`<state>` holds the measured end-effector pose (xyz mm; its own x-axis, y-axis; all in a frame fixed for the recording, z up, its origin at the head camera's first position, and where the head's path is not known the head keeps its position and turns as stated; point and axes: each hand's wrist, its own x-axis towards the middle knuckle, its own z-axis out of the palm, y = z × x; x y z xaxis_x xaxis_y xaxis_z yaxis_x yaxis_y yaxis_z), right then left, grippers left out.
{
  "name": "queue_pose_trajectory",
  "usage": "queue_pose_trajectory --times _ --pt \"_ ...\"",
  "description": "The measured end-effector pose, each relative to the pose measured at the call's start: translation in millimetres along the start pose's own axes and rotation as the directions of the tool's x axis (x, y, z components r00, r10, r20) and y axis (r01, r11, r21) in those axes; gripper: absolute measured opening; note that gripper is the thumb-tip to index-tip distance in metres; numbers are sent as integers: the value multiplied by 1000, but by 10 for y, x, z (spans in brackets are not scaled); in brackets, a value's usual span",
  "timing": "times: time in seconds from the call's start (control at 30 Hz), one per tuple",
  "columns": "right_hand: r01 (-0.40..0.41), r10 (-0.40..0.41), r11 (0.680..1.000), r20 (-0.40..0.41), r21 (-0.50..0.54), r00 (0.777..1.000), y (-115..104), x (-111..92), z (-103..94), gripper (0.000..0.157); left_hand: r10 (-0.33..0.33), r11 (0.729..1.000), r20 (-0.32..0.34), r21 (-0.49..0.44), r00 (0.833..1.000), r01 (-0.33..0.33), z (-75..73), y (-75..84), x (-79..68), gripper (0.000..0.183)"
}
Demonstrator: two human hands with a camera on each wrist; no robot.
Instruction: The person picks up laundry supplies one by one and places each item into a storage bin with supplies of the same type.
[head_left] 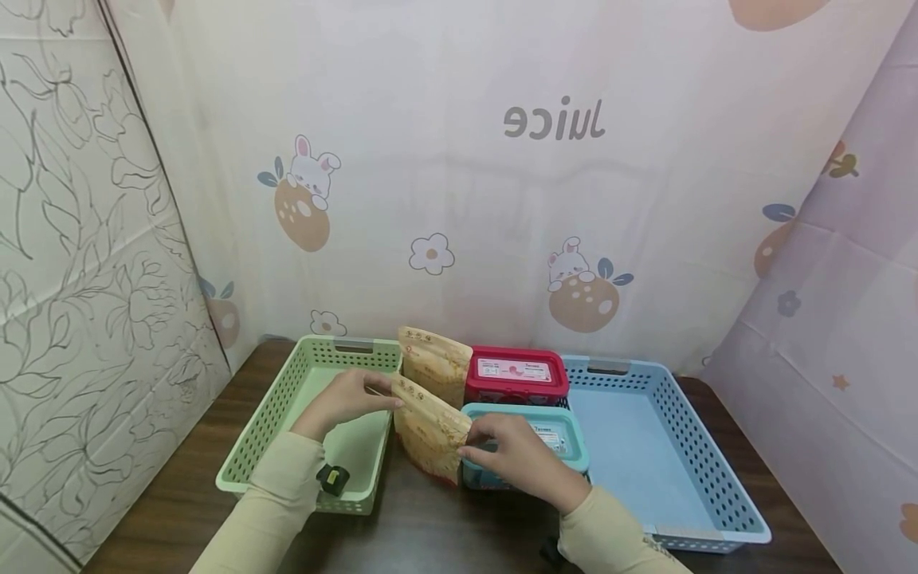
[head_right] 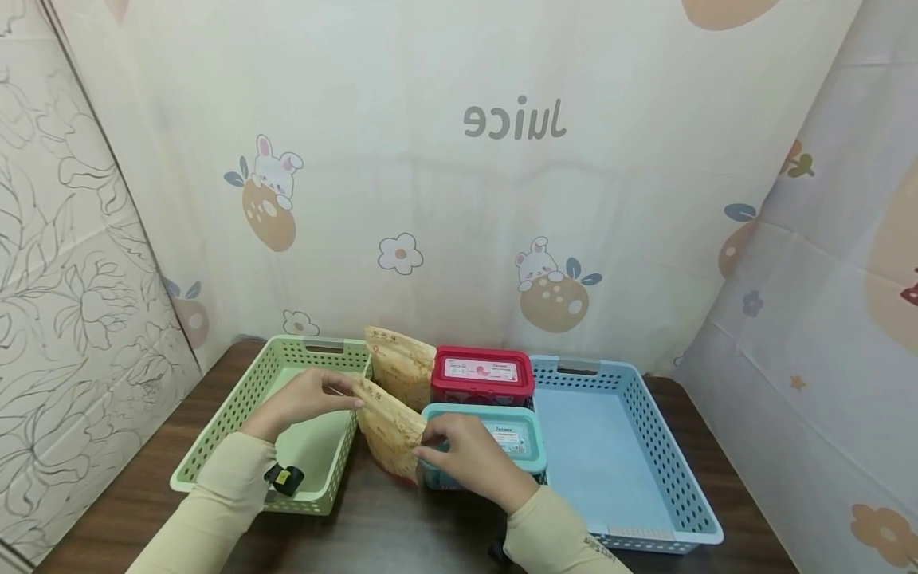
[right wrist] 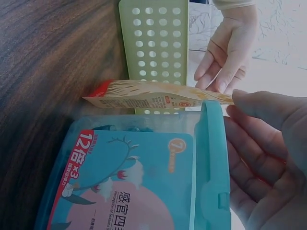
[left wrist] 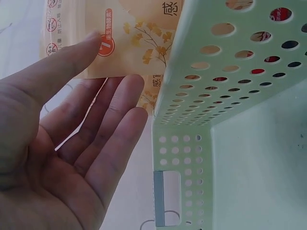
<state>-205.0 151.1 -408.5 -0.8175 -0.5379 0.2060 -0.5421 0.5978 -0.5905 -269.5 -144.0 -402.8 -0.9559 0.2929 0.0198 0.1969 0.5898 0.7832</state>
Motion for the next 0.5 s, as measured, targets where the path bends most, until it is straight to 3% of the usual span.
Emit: queue_pose_trajectory --times 0.5 --pt "50 -50 999 -40 16 998 -38 11 27 8 25 999 -1 22 1000 -25 -9 -11 -4 23"
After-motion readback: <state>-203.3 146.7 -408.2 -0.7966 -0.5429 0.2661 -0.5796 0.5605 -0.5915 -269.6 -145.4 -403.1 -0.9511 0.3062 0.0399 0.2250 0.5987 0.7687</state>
